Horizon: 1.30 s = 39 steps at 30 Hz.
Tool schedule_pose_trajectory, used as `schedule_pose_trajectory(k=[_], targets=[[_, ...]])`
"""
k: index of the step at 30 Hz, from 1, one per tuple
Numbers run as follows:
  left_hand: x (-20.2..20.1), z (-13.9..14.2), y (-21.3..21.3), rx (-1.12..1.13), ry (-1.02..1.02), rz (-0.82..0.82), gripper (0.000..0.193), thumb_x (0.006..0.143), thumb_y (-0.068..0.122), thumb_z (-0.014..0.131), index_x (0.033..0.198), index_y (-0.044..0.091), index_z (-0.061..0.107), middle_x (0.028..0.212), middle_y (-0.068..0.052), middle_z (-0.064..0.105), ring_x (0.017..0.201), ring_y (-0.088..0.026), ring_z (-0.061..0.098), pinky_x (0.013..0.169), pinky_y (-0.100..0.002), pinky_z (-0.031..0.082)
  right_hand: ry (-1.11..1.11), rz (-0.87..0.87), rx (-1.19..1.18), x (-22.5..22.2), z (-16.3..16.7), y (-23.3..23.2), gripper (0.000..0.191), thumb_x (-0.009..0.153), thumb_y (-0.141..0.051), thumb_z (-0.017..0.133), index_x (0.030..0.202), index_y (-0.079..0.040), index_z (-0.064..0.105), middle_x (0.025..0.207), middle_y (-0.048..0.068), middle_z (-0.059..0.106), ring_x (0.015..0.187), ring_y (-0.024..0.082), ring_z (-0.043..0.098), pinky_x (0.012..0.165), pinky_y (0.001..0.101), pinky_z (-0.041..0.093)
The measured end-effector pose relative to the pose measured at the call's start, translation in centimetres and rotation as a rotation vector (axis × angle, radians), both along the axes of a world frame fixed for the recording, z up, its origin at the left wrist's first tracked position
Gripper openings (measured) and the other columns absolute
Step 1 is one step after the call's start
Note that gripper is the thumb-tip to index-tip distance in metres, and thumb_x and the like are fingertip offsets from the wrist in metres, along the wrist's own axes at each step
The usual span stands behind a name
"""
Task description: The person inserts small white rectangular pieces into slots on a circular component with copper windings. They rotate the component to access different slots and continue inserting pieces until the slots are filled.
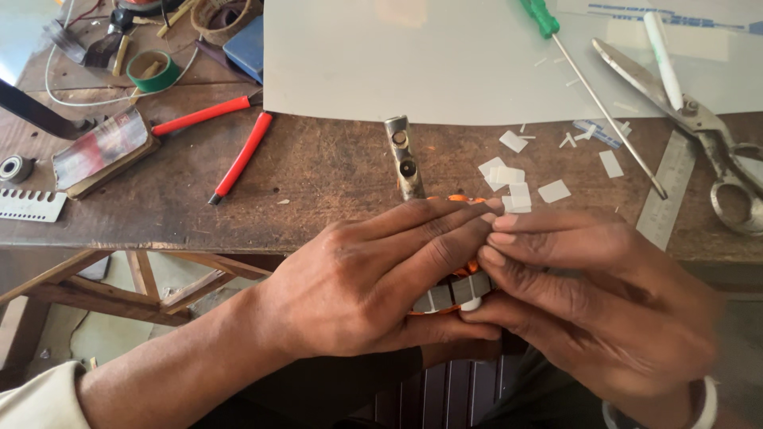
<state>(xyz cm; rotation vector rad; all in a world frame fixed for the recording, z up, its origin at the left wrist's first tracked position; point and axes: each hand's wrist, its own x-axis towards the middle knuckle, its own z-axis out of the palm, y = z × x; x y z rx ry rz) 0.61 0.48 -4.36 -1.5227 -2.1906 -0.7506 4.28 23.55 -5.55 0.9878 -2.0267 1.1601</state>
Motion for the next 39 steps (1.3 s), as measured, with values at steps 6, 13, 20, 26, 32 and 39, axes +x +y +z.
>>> schedule_pose_trajectory(k=[6, 13, 20, 26, 32, 39], targets=[[0.0, 0.1, 0.0, -0.005, 0.053, -0.008, 0.07, 0.098, 0.045, 0.076, 0.137, -0.009, 0.055, 0.131, -0.022, 0.068, 0.126, -0.034, 0.069, 0.106, -0.039, 0.06, 0.045, -0.09, 0.021, 0.4, 0.0, -0.2, 0.021, 0.081, -0.01, 0.082, 0.098, -0.001, 0.072, 0.099, 0.013, 0.069, 0.102, 0.026, 0.075, 0.091, 0.0333, 0.068], [0.1, 0.1, 0.2, -0.009, 0.057, 0.009, 0.07, 0.098, 0.046, 0.077, 0.136, -0.009, 0.056, 0.13, -0.021, 0.069, 0.123, -0.033, 0.07, 0.103, -0.038, 0.06, -0.003, -0.091, 0.051, 0.6, 0.3, 0.0, 0.019, 0.081, -0.008, 0.082, 0.097, -0.003, 0.073, 0.099, 0.011, 0.069, 0.103, 0.027, 0.074, 0.09, 0.0324, 0.067], [0.2, 0.2, 0.2, 0.013, 0.064, 0.006, 0.066, 0.098, 0.044, 0.077, 0.133, -0.009, 0.057, 0.131, -0.021, 0.068, 0.125, -0.034, 0.07, 0.105, -0.038, 0.061, -0.087, -0.114, 0.025, 1.3, 0.5, 0.0, 0.014, 0.084, -0.006, 0.081, 0.096, -0.004, 0.074, 0.101, 0.009, 0.069, 0.105, 0.025, 0.075, 0.093, 0.0323, 0.067], [-0.5, 0.5, 0.6, 0.035, 0.013, -0.012, 0.068, 0.091, 0.042, 0.082, 0.129, -0.007, 0.054, 0.124, -0.023, 0.07, 0.113, -0.035, 0.073, 0.095, -0.039, 0.062, -0.025, -0.059, 0.005, -0.9, 0.4, -0.2, 0.024, 0.081, -0.013, 0.081, 0.103, -0.006, 0.074, 0.104, 0.009, 0.072, 0.105, 0.022, 0.077, 0.088, 0.0296, 0.066], [-2.2, 2.4, -0.9, 0.138, -0.336, 0.09, 0.076, 0.091, 0.03, 0.078, 0.152, 0.006, 0.039, 0.124, -0.008, 0.077, 0.11, -0.02, 0.078, 0.096, -0.035, 0.061, -0.156, -0.017, -0.11, -2.5, 1.9, 4.2, 0.035, 0.097, -0.019, 0.076, 0.129, -0.013, 0.064, 0.134, 0.012, 0.062, 0.126, 0.022, 0.067, 0.11, 0.0325, 0.063], [-3.0, 2.0, -1.0, 0.141, -0.397, 0.222, 0.063, 0.082, 0.018, 0.089, 0.139, 0.011, 0.062, 0.12, -0.007, 0.078, 0.106, -0.018, 0.081, 0.091, -0.032, 0.062, -0.033, -0.38, 0.633, -1.8, -0.7, 5.3, 0.052, 0.074, -0.048, 0.075, 0.119, -0.02, 0.074, 0.151, 0.006, 0.055, 0.139, 0.039, 0.053, 0.107, 0.0481, 0.05]])
